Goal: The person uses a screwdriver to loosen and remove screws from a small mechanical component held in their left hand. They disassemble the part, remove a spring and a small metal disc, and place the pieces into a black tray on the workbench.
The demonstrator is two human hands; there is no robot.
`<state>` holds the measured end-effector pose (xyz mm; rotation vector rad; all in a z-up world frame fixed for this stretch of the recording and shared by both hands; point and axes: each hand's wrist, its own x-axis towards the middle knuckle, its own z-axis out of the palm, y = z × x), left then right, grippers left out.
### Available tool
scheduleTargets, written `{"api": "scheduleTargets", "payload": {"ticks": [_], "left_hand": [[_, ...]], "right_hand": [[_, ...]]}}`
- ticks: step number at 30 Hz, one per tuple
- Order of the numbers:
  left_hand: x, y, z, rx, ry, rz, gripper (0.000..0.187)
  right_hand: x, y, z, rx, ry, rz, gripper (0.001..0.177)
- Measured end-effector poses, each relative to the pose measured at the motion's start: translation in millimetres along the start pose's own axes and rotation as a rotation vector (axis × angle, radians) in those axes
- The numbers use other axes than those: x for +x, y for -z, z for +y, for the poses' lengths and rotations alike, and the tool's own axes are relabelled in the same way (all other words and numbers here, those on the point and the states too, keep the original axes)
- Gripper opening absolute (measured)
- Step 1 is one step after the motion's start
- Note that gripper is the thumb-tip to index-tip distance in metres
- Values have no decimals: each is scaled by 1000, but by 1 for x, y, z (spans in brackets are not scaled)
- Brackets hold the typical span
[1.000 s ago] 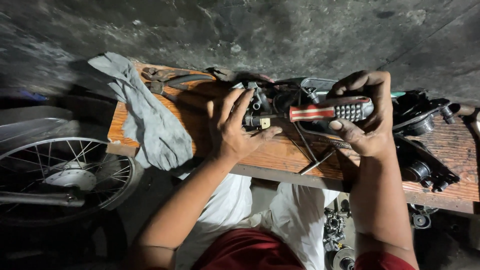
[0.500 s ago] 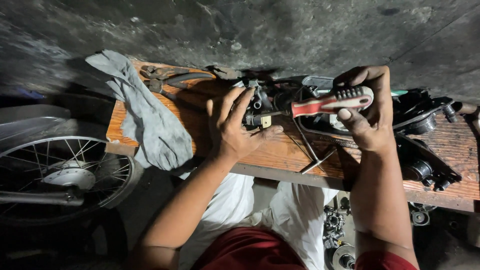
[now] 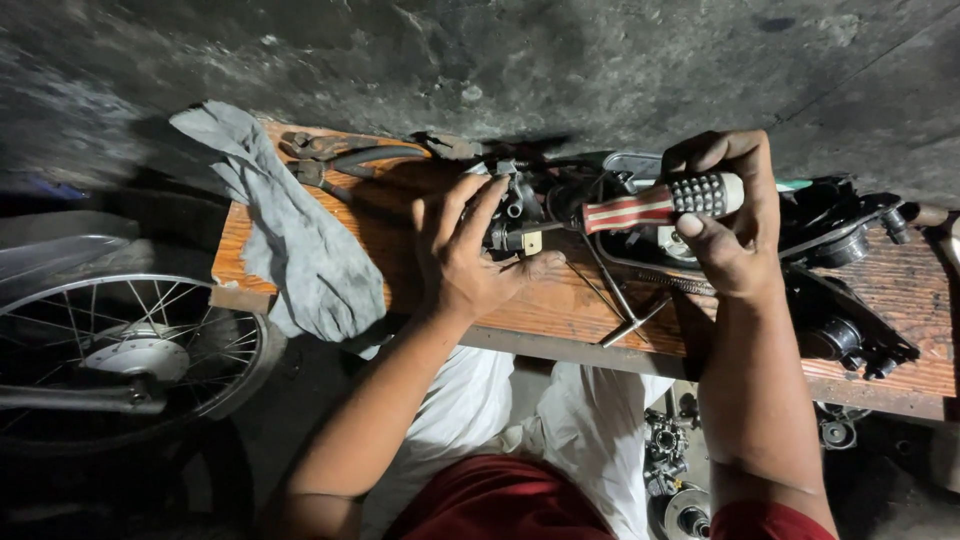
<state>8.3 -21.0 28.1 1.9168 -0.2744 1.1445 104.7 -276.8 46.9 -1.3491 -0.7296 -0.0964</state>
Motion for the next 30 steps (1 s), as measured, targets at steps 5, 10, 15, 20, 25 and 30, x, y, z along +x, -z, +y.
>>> {"api": "scheduleTargets", "payload": {"ticks": [5, 10, 15, 20, 25, 30], "left_hand": [[1, 2, -2, -6, 2, -7, 79], [0, 0, -1, 4, 7, 0, 81], [-1, 0, -1, 29, -8, -3, 80], [-1, 0, -3, 28, -6, -3, 79], [-2, -4, -5, 50, -24, 5, 81], [0, 0, -1, 3, 13, -17, 78]], "right_hand": [[-1, 6, 9, -147, -16, 20, 58], [-2, -2, 0, -207, -12, 49, 64], [-2, 6, 6, -28, 10, -9, 57], [-2, 8, 14, -162, 37, 11, 66], [-2, -1, 3, -123, 42, 31, 68], [2, -3, 4, -44, 60, -6, 64]]}}
